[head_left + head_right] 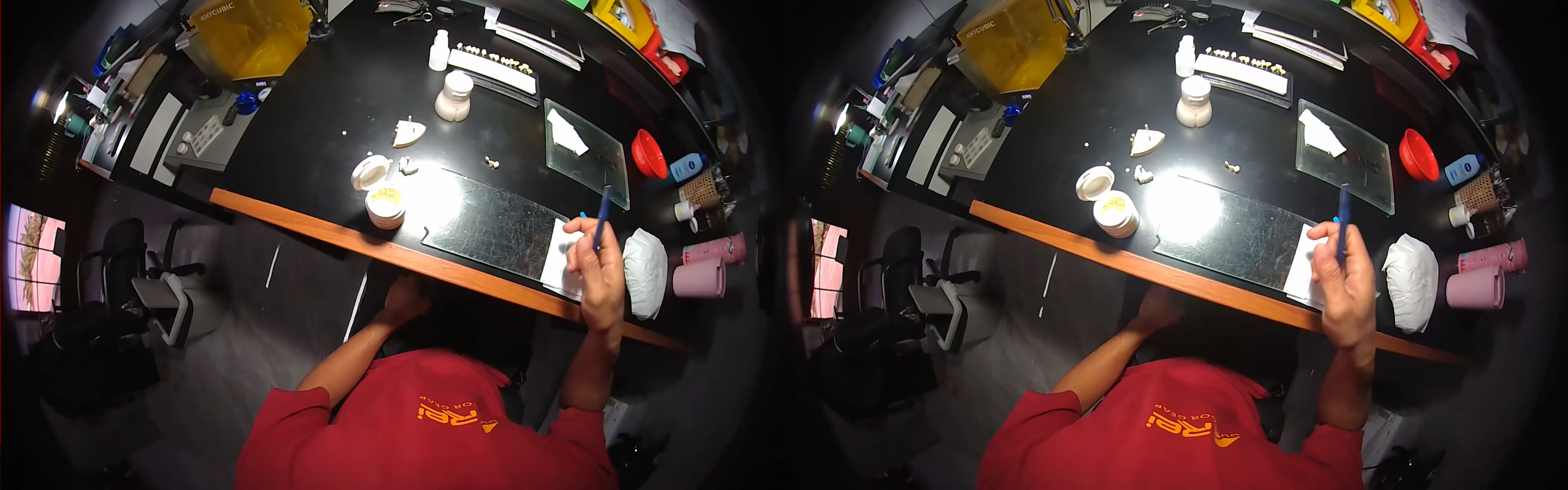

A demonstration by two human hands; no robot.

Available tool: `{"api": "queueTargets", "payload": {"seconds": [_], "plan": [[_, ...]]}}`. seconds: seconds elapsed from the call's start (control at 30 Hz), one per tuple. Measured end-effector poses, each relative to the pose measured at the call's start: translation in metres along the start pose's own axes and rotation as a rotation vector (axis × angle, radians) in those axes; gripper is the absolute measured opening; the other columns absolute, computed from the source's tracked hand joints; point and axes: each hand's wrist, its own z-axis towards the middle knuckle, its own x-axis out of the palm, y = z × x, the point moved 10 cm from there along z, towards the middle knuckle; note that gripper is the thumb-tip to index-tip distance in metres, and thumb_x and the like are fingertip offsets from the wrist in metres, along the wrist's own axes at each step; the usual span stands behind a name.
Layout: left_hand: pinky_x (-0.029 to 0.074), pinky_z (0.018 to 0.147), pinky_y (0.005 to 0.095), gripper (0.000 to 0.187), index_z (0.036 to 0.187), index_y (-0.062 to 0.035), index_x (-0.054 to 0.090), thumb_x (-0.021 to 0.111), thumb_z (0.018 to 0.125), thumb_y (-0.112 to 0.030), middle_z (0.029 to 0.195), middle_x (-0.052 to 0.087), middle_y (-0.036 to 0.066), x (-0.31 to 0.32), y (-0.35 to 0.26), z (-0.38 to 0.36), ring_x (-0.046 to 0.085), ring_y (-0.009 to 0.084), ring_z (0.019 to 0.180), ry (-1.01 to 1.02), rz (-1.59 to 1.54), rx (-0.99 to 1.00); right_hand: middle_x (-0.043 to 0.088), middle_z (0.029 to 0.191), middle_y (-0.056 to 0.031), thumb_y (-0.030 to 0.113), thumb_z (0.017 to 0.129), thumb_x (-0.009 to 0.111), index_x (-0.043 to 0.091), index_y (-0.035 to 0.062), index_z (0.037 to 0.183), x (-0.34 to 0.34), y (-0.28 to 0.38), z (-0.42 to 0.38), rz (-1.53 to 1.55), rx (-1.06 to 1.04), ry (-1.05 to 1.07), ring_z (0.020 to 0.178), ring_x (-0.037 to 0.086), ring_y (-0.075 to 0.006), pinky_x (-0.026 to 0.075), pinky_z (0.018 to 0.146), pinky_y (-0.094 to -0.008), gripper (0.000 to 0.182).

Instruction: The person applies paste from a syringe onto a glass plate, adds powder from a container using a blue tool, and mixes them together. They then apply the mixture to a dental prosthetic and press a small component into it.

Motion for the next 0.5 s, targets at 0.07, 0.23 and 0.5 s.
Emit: {"api": "queueTargets", "payload": {"seconds": [0.07,0.23,0.5], "plan": [[0.062,0.076,0.0521,0.028,0.099,-0.0051,0.075,0.063,0.097,-0.031,0.086,0.076,0.021,0.009,0.003,-0.001,0.076,0.0419,0.082,0.011,0.016,0.001,0.053,0.100,-0.0007,0.014,0.105,0.058,0.060,0.0022,0.123,0.008,-0.007,-0.010,-0.026,-0.013,-0.028,0.084,0.048,-0.0073,0.041,0.077,-0.0244,0.021],[0.061,0.084,0.0545,0.025,0.105,-0.0091,0.076,0.065,0.092,-0.028,0.095,0.075,0.025,0.027,0.021,-0.011,0.073,0.0444,0.091,0.048,-0.020,-0.058,0.060,0.123,-0.0155,0.001,0.101,0.052,0.061,-0.0076,0.127,0.002,-0.009,-0.036,-0.185,-0.274,-0.310,0.114,0.059,-0.0248,0.045,0.105,-0.0375,0.029],[0.057,0.092,0.0542,0.031,0.108,-0.0092,0.073,0.068,0.089,-0.033,0.087,0.071,0.027,0.006,0.002,-0.004,0.072,0.0451,0.095,0.192,-0.165,-0.197,0.060,0.129,-0.0153,0.000,0.109,0.051,0.061,-0.0081,0.142,-0.005,-0.018,-0.026,-0.475,-0.270,-0.224,0.121,0.059,-0.0236,0.043,0.108,-0.0333,0.036]]}}
